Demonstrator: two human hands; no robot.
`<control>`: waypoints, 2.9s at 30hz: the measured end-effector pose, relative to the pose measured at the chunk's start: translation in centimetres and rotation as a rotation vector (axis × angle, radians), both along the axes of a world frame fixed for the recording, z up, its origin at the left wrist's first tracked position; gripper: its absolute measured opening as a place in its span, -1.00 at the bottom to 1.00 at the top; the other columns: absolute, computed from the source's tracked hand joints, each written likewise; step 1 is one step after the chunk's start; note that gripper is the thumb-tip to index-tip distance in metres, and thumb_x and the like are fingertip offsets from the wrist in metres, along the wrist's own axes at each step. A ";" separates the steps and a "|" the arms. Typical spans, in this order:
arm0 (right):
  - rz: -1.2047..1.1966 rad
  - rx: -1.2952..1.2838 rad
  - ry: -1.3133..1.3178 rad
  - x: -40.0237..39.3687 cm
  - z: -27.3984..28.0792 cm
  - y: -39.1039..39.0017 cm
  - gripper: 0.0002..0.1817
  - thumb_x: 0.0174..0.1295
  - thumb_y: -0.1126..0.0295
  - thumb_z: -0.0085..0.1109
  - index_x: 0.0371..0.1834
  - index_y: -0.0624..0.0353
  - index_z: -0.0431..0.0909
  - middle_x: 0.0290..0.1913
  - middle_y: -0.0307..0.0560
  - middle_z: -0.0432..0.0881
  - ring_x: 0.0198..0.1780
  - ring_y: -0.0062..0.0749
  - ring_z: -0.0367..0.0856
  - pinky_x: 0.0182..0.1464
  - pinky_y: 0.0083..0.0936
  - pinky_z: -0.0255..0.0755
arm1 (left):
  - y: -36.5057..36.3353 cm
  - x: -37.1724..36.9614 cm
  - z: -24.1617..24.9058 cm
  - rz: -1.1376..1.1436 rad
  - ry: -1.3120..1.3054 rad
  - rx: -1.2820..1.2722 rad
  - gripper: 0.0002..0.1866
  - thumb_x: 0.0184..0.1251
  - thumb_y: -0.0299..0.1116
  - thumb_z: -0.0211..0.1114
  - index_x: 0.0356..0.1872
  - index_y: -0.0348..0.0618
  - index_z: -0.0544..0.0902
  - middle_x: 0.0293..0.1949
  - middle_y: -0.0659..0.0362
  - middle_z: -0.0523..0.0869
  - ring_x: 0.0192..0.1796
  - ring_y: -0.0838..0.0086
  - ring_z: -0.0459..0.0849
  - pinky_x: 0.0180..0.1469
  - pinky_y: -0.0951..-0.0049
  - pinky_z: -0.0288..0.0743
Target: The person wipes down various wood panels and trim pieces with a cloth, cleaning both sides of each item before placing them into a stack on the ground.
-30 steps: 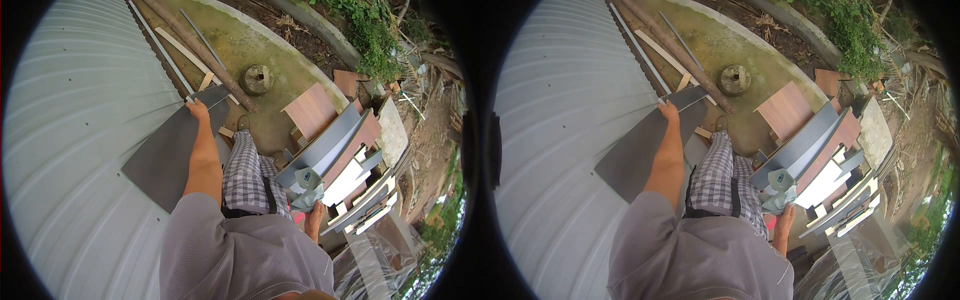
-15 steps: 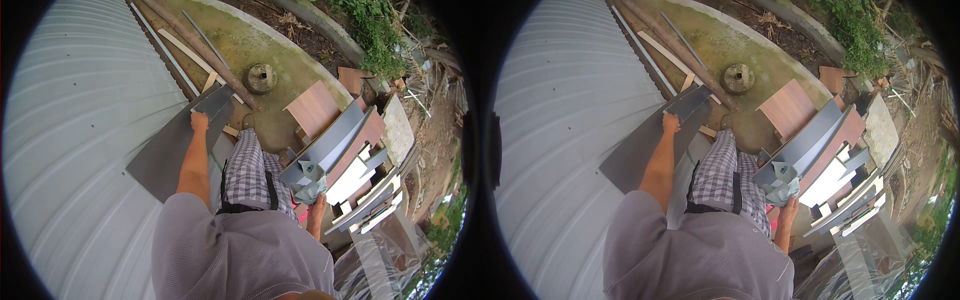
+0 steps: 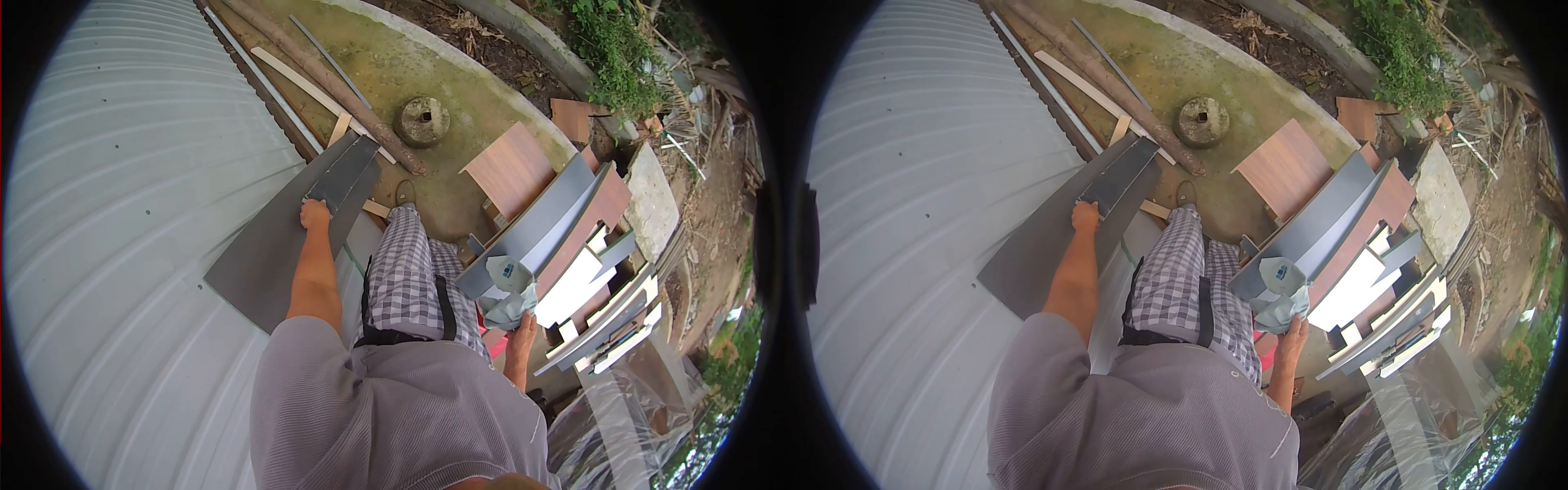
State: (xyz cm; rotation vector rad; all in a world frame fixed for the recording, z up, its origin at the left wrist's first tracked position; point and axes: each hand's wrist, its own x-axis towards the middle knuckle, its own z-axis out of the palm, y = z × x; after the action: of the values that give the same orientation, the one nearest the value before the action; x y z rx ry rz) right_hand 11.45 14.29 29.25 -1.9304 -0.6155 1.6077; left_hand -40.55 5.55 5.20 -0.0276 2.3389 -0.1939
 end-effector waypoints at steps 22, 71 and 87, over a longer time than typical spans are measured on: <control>-0.084 0.004 -0.084 -1.0 -1.1 -4.0 -0.59 0.30 0.17 -0.10 0.04 0.26 0.26 -0.09 -0.03 0.44 -0.12 -0.38 0.48 -0.18 -0.48 0.44 | -1.3 -0.6 0.1 -0.001 -0.005 0.025 -0.55 0.18 -0.06 0.17 -0.12 -0.28 0.56 -0.04 -0.08 0.57 0.02 0.13 0.56 0.02 0.27 0.46; 0.081 0.162 -0.617 5.8 -6.8 2.4 -0.48 0.22 0.22 0.01 0.17 0.28 0.18 0.02 0.08 0.34 0.02 -0.24 0.33 0.00 -0.41 0.29 | 14.2 36.5 2.9 -1.304 -0.971 0.060 -0.37 0.05 0.04 0.20 -0.01 -0.33 0.51 0.01 -0.15 0.52 0.08 0.11 0.49 0.09 0.27 0.35; 0.916 0.177 -1.030 3.9 -13.3 5.2 -0.15 -0.18 0.42 0.36 0.26 -0.17 0.15 0.35 0.03 -0.03 0.24 0.03 0.13 0.17 -0.19 0.20 | 9.3 38.5 3.1 -0.374 -1.113 0.101 -0.35 0.05 -0.12 0.32 0.17 -0.15 0.34 0.18 -0.01 0.37 0.22 0.17 0.33 0.15 0.08 0.24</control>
State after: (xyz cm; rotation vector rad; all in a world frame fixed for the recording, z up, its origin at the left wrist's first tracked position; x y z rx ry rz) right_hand 15.31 19.45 15.91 -2.3919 -2.1951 0.7203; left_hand -2.07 14.82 8.26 0.4550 1.2190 -0.2015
